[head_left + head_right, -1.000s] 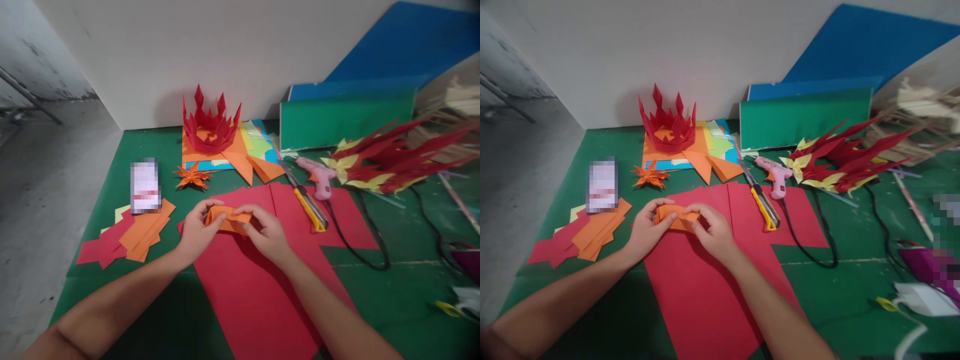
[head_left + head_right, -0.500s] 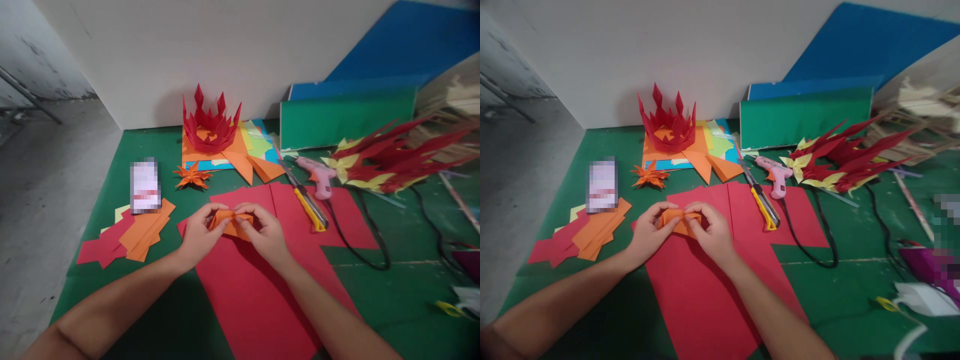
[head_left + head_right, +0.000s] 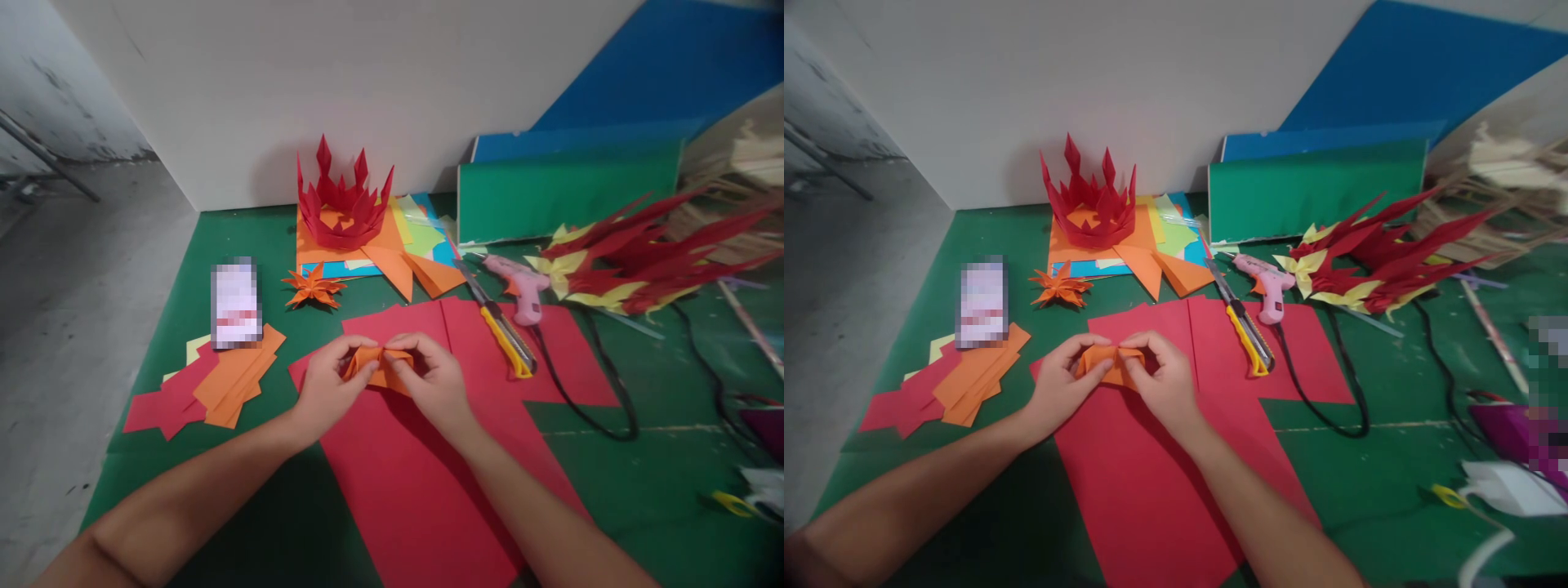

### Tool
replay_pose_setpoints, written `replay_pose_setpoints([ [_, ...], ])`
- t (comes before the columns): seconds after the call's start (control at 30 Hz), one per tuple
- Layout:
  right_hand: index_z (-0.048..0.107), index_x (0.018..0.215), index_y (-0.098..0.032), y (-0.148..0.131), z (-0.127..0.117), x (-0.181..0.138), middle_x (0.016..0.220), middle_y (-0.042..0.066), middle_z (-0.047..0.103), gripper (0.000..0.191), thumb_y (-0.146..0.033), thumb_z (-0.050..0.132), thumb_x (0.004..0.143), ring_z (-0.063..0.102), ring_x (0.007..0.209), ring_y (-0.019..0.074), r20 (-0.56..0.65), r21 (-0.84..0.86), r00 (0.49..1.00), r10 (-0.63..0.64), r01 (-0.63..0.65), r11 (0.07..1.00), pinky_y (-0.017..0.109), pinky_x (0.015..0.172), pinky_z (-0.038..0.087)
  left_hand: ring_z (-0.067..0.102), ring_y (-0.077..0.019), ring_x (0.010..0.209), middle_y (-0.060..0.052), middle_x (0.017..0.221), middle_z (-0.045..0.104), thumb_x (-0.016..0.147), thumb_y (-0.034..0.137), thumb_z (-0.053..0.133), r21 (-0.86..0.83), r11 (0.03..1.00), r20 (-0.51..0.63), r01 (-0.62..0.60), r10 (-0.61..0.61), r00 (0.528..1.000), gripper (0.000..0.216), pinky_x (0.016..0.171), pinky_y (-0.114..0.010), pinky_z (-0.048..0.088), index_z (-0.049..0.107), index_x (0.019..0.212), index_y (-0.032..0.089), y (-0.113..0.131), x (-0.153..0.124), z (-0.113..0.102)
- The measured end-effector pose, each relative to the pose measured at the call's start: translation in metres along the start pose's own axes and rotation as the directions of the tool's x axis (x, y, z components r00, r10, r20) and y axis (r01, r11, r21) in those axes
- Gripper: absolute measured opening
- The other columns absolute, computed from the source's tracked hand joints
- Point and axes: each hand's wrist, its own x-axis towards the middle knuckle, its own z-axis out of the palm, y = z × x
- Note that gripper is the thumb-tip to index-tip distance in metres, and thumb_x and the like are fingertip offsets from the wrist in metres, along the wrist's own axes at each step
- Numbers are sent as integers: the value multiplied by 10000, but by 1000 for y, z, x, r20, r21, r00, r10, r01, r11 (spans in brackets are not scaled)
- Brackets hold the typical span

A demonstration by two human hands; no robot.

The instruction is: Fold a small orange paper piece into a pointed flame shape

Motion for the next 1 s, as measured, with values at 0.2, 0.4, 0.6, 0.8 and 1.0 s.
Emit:
replay_pose_setpoints([
  [0.2, 594, 784, -223, 0, 0, -1, 806, 33, 653, 18, -217, 581, 796, 621, 777, 184, -3, -1, 1000, -8, 8, 1000, 335, 735, 511, 648, -160, 864, -39, 926, 681, 790, 181, 606, 9, 1000, -5, 4, -4, 1000, 151, 770, -291, 528, 604, 939, 203, 0, -1, 0],
  [0.4, 593, 781, -218, 0, 1, -1, 805, 33, 652, 25, -208, 577, 796, 622, 774, 179, -11, -10, 1000, -23, 23, 1000, 326, 726, 511, 644, -150, 852, -32, 919, 673, 783, 191, 621, -35, 999, 1, 11, -11, 1000, 162, 761, -277, 526, 598, 942, 202, -1, -1, 1],
  [0.6, 593, 789, -217, 0, 1, -2, 820, 29, 651, 44, -177, 575, 788, 623, 782, 171, 0, -10, 999, -46, 46, 999, 316, 735, 509, 634, -152, 873, -31, 933, 660, 775, 183, 618, -44, 998, 15, 35, -34, 999, 173, 793, -287, 517, 582, 944, 200, 2, -1, 1],
  [0.8, 595, 791, -224, -2, 2, -3, 828, 28, 656, 84, -147, 562, 778, 627, 786, 172, 11, -13, 998, -63, 63, 998, 317, 735, 512, 620, -157, 908, -40, 977, 638, 778, 163, 594, -30, 998, 9, 59, -59, 998, 209, 805, -296, 510, 550, 978, 209, 2, -2, 1],
  [1.0, 593, 787, -221, -3, 2, -3, 824, 29, 655, 86, -143, 559, 775, 625, 775, 171, 13, -29, 998, -67, 67, 997, 317, 725, 512, 600, -125, 807, -22, 908, 602, 776, 168, 587, -32, 995, 0, 93, -93, 996, 204, 726, -252, 497, 517, 964, 203, 2, -2, 2],
])
